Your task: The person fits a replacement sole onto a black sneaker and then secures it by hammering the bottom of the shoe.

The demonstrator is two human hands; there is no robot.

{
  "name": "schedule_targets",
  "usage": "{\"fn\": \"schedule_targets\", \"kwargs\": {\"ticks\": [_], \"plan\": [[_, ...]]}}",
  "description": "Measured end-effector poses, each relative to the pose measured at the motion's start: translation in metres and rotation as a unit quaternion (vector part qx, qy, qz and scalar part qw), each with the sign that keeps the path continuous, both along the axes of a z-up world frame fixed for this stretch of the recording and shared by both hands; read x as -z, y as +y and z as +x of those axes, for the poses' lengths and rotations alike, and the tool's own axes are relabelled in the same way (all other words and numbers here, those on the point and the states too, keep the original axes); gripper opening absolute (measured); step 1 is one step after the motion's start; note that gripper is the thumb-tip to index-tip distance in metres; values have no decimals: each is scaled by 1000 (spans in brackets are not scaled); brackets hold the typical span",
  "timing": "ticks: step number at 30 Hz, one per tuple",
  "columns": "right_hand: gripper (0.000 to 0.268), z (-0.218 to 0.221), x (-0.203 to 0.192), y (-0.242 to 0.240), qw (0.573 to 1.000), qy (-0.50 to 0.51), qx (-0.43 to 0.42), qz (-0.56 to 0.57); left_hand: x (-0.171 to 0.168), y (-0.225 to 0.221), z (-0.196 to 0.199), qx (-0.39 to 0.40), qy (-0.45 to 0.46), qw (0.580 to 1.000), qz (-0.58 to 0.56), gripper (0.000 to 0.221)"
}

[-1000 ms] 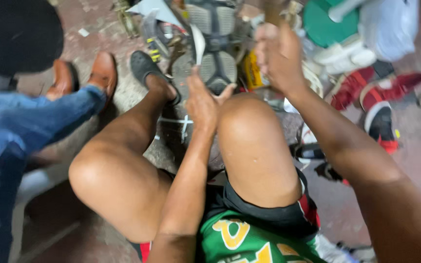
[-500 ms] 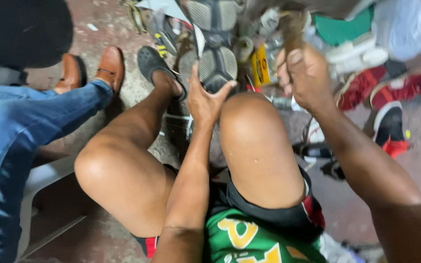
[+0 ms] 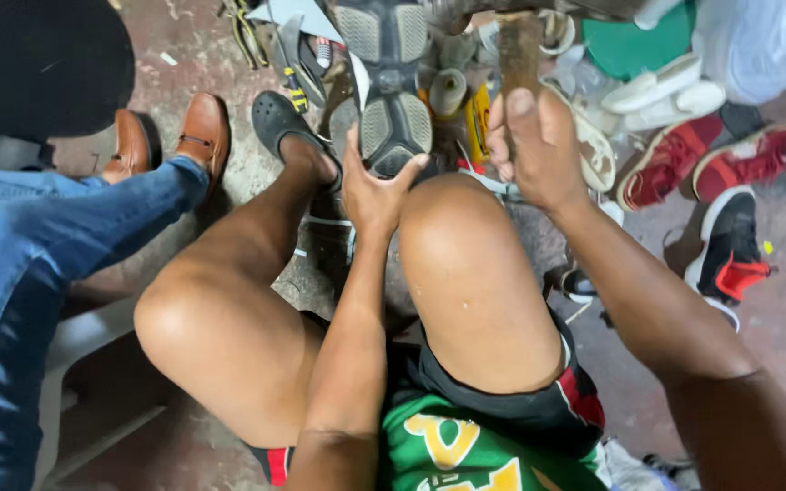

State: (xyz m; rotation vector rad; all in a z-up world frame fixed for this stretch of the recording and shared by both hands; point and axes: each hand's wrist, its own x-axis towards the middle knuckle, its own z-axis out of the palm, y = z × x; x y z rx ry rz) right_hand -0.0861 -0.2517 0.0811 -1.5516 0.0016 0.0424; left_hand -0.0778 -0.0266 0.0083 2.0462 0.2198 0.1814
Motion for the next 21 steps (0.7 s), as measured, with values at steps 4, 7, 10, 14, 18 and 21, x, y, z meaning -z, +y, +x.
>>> {"fn": "schedule_targets", "kwargs": {"ticks": [4, 7, 10, 14, 18, 21], "plan": [[49, 20, 20, 7, 982, -114, -75, -132, -1, -4, 6, -9, 4, 999, 41, 107], [39, 55, 29, 17, 877, -155, -127, -437, -7, -4, 13, -13, 29, 999, 26, 109], [30, 55, 10, 14, 893, -199, -112, -387, -2, -1, 0, -10, 21, 999, 30, 112], [42, 14, -66, -8, 992, -55, -81, -80, 3, -5, -2, 34, -63, 996, 45, 119], [52, -31, -133, 0, 973, -201, 3, -111, 3, -3, 10, 23, -164, 986, 1, 109], [47, -43, -139, 12, 964, -243, -33, -106, 17, 32, 50, -60, -16, 994, -90, 79]]}}
